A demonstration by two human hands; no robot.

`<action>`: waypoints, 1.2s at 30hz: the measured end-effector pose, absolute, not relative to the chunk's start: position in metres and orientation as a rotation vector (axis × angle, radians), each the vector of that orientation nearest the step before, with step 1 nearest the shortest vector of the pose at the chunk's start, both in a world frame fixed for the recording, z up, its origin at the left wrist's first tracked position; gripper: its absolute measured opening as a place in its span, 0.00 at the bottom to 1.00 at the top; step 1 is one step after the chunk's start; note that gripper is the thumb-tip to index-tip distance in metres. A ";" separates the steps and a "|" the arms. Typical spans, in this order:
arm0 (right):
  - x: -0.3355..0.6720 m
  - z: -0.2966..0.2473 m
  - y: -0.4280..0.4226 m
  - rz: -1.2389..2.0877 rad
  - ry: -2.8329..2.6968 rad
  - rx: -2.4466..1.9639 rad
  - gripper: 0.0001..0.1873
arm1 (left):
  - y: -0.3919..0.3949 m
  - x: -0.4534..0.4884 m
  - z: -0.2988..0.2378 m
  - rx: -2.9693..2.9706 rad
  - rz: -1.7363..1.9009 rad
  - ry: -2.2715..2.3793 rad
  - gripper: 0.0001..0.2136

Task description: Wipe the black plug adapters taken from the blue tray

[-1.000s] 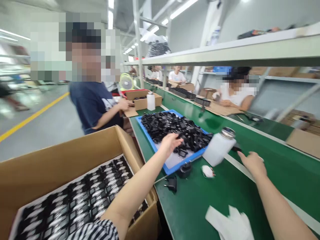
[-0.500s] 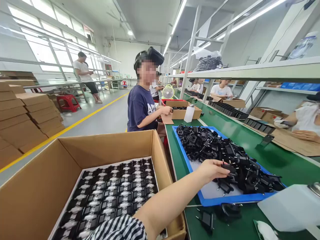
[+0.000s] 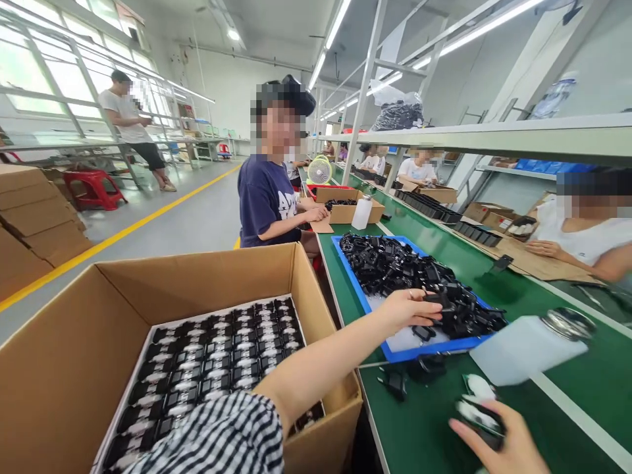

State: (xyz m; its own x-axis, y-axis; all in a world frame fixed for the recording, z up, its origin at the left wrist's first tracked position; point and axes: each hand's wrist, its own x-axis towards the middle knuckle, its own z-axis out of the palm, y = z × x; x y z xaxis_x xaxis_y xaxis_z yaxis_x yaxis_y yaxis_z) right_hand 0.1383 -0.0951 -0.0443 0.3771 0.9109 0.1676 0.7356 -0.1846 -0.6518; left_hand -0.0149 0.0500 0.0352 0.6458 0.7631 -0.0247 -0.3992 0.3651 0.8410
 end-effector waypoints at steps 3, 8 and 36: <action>0.105 -0.036 -0.096 0.470 -1.418 -1.907 0.20 | 0.028 -0.032 0.043 1.082 0.754 0.503 0.10; 0.110 -0.016 -0.105 0.712 -1.568 -1.855 0.24 | 0.003 -0.037 0.043 1.487 0.687 0.526 0.10; 0.113 0.001 -0.107 0.465 -1.707 -1.890 0.17 | -0.026 -0.018 0.001 2.481 0.469 0.676 0.13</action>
State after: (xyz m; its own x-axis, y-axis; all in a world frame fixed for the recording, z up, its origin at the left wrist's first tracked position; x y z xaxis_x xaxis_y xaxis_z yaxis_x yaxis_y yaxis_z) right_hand 0.1129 -0.1068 0.0011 0.1352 0.9855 0.1029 0.7969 -0.0465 -0.6023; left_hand -0.0180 -0.0263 0.0015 0.8154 0.5477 0.1875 0.3668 -0.7393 0.5647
